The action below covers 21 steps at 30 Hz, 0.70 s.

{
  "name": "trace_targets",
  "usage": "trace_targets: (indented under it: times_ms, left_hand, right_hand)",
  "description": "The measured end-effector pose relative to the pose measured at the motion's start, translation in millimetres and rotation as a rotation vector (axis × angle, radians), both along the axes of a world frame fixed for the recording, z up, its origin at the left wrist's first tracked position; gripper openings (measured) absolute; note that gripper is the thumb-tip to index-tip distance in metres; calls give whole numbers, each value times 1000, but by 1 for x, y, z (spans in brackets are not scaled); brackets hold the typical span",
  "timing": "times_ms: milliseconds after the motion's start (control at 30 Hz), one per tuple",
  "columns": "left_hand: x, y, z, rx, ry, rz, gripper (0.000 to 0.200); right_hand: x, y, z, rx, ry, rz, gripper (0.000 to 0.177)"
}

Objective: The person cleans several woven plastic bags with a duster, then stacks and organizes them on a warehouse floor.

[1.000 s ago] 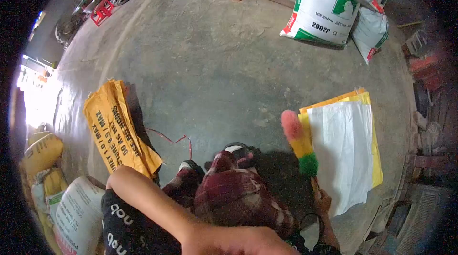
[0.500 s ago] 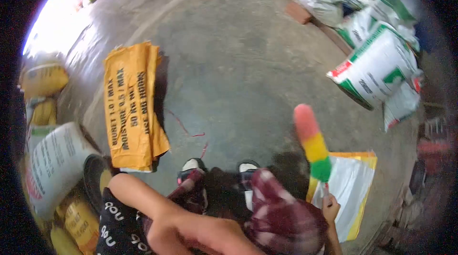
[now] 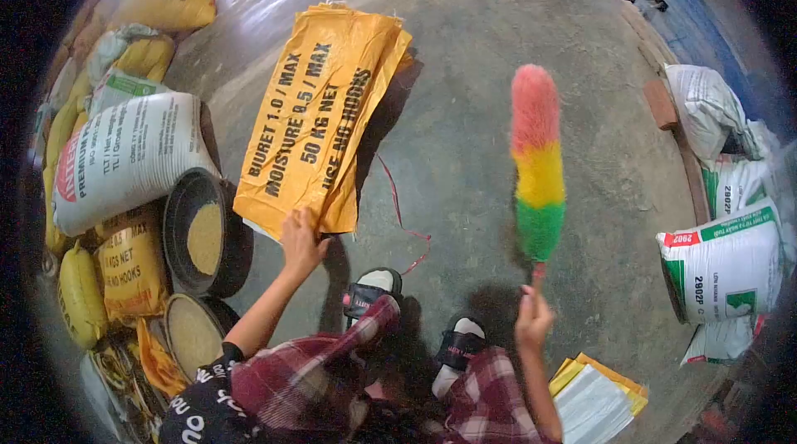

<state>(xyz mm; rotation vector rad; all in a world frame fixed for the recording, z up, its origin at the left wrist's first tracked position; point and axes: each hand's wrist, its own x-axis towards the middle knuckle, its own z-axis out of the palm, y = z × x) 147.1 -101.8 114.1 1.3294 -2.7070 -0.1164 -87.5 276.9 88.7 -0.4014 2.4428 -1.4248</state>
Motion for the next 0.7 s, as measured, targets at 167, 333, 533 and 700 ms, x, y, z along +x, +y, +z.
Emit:
trace_targets:
  times_ms: [167,333,533,700]
  left_hand:
    - [52,-24,-37,-131,-86,4,68]
    - [38,-20,-44,-189,-32,-35,66]
    - [50,-30,-50,-138,-14,-34,63]
    - [58,-46,-51,-74,-22,-123,63]
  right_hand:
    - [75,-22,-13,-68,-282,78,24]
    - [85,-2,-22,-40,-338,84,27]
    - [88,4,-22,27,-421,-27,29]
    - [89,5,-24,4,-567,0,28]
